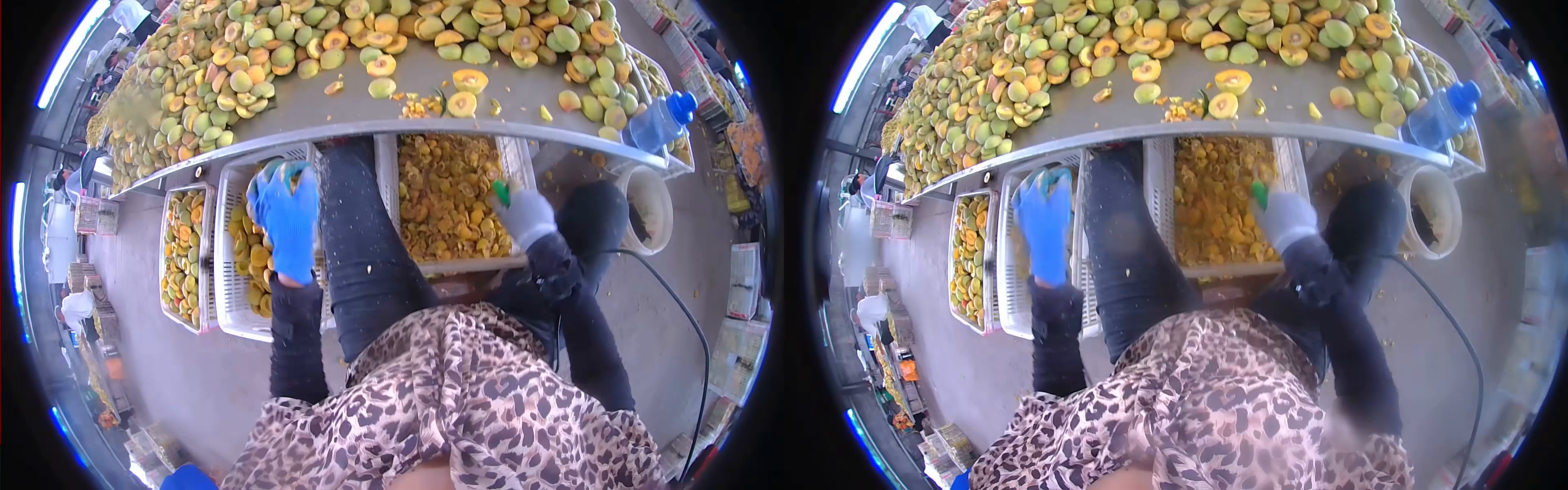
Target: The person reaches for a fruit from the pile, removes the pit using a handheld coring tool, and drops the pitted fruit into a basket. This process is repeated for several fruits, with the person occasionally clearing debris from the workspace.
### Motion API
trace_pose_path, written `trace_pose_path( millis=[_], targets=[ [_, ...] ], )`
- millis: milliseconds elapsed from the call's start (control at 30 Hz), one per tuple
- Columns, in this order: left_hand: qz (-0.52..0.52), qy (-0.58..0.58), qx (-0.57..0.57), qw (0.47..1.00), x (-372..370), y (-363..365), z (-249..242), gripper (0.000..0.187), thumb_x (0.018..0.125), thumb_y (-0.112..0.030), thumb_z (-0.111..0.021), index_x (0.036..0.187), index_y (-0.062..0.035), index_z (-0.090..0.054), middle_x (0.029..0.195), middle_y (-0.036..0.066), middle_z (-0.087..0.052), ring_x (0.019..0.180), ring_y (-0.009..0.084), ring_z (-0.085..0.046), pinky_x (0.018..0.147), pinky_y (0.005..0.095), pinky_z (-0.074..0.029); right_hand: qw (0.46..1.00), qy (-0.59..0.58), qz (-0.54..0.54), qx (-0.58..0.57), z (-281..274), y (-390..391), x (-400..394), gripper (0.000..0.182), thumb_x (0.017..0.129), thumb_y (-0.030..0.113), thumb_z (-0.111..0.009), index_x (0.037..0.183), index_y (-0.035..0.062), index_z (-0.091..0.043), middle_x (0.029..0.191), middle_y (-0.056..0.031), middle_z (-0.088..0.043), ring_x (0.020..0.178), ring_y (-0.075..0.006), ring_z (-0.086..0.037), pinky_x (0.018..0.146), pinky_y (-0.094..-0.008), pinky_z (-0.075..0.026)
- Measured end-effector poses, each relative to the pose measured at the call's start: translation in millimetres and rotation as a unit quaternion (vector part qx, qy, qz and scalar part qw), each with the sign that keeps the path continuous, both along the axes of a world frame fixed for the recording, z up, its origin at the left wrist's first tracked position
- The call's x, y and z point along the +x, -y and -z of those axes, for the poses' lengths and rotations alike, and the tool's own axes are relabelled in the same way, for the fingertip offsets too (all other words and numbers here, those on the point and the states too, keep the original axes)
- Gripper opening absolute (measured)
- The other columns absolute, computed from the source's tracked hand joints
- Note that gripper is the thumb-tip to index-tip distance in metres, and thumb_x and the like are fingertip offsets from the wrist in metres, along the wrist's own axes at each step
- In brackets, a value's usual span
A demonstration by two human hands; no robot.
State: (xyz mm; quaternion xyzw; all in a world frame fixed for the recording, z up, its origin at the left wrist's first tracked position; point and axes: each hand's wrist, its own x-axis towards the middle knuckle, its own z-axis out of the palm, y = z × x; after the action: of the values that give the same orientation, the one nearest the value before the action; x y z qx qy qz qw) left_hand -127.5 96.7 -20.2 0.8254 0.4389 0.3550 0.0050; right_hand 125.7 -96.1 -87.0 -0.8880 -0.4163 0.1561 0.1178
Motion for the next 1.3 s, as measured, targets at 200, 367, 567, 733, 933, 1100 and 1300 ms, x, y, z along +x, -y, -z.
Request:
trace_pose_path(
  millis=[200, 367, 567, 733, 933, 1100, 1300],
  targets=[
    [0.242, -0.113, -0.067, 0.961, 131, -107, 36, 0.043, 0.082, -0.029, -0.062, 0.12, -0.0112, -0.057, 0.127, 0.021, -0.051, 0.118, 0.0336, -0.048, 0.1, 0.0445, -0.036, 0.985, -0.02, -0.101, 0.135, -5, -22, -36, 0.026, 0.089, 0.037, -0.054, 0.081, 0.0115, -0.054, 0.071, -0.0137, -0.063, 0.061, -0.035, -0.062, 0.055, -0.0461, -0.049],
    [0.157, -0.262, -0.149, 0.941, 180, -141, 65, 0.049, 0.079, -0.031, -0.064, 0.123, -0.0123, -0.054, 0.127, 0.023, -0.047, 0.113, 0.0389, -0.048, 0.094, 0.0466, -0.04, 0.982, -0.055, -0.065, 0.166, -9, -19, -29, 0.019, 0.087, 0.029, -0.058, 0.088, 0.0102, -0.052, 0.071, -0.015, -0.062, 0.063, -0.0337, -0.062, 0.054, -0.0451, -0.047],
    [0.249, 0.243, -0.628, 0.696, 157, -117, 31, 0.033, 0.088, -0.019, -0.055, 0.115, -0.0007, -0.056, 0.091, 0.005, -0.063, 0.074, 0.0137, -0.06, 0.063, 0.0221, -0.047, 0.949, -0.097, -0.077, 0.291, -44, -43, -7, 0.02, 0.088, 0.024, -0.059, 0.095, 0.0068, -0.051, 0.068, -0.0182, -0.06, 0.063, -0.0376, -0.06, 0.053, -0.0449, -0.046],
    [0.327, 0.408, -0.582, 0.623, 142, -11, -15, 0.033, 0.093, -0.023, -0.045, 0.112, 0.0009, -0.056, 0.094, 0.01, -0.065, 0.077, 0.0175, -0.062, 0.067, 0.0256, -0.051, 0.924, -0.183, -0.109, 0.318, -78, -65, -16, 0.025, 0.09, 0.028, -0.056, 0.094, 0.0034, -0.054, 0.066, -0.0211, -0.06, 0.062, -0.0386, -0.06, 0.054, -0.0452, -0.046],
    [0.275, 0.549, -0.573, 0.542, 139, 43, -32, 0.036, 0.096, -0.031, -0.039, 0.098, 0.0002, -0.055, 0.086, 0.014, -0.064, 0.074, 0.0227, -0.063, 0.066, 0.0304, -0.052, 0.87, -0.329, -0.102, 0.352, -91, -48, -45, 0.034, 0.094, 0.03, -0.052, 0.091, -0.0026, -0.059, 0.066, -0.0245, -0.057, 0.062, -0.0375, -0.061, 0.053, -0.0394, -0.043],
    [0.299, 0.559, -0.514, 0.578, 134, 63, -24, 0.033, 0.097, -0.032, -0.04, 0.096, -0.0021, -0.053, 0.082, 0.013, -0.062, 0.07, 0.0221, -0.061, 0.063, 0.031, -0.051, 0.864, -0.345, -0.122, 0.345, -85, -33, -47, 0.041, 0.095, 0.035, -0.049, 0.087, -0.0041, -0.059, 0.062, -0.0169, -0.057, 0.054, -0.0265, -0.059, 0.051, -0.0358, -0.043],
    [0.318, 0.489, -0.546, 0.601, 128, 61, -8, 0.029, 0.097, -0.027, -0.044, 0.098, 0.0004, -0.053, 0.083, 0.012, -0.061, 0.071, 0.0213, -0.06, 0.066, 0.0316, -0.05, 0.804, -0.581, -0.076, 0.104, -113, -15, -31, 0.052, 0.094, 0.049, -0.044, 0.079, 0.0012, -0.058, 0.056, -0.0015, -0.049, 0.045, -0.0094, -0.046, 0.04, -0.0234, -0.035]
  ],
)
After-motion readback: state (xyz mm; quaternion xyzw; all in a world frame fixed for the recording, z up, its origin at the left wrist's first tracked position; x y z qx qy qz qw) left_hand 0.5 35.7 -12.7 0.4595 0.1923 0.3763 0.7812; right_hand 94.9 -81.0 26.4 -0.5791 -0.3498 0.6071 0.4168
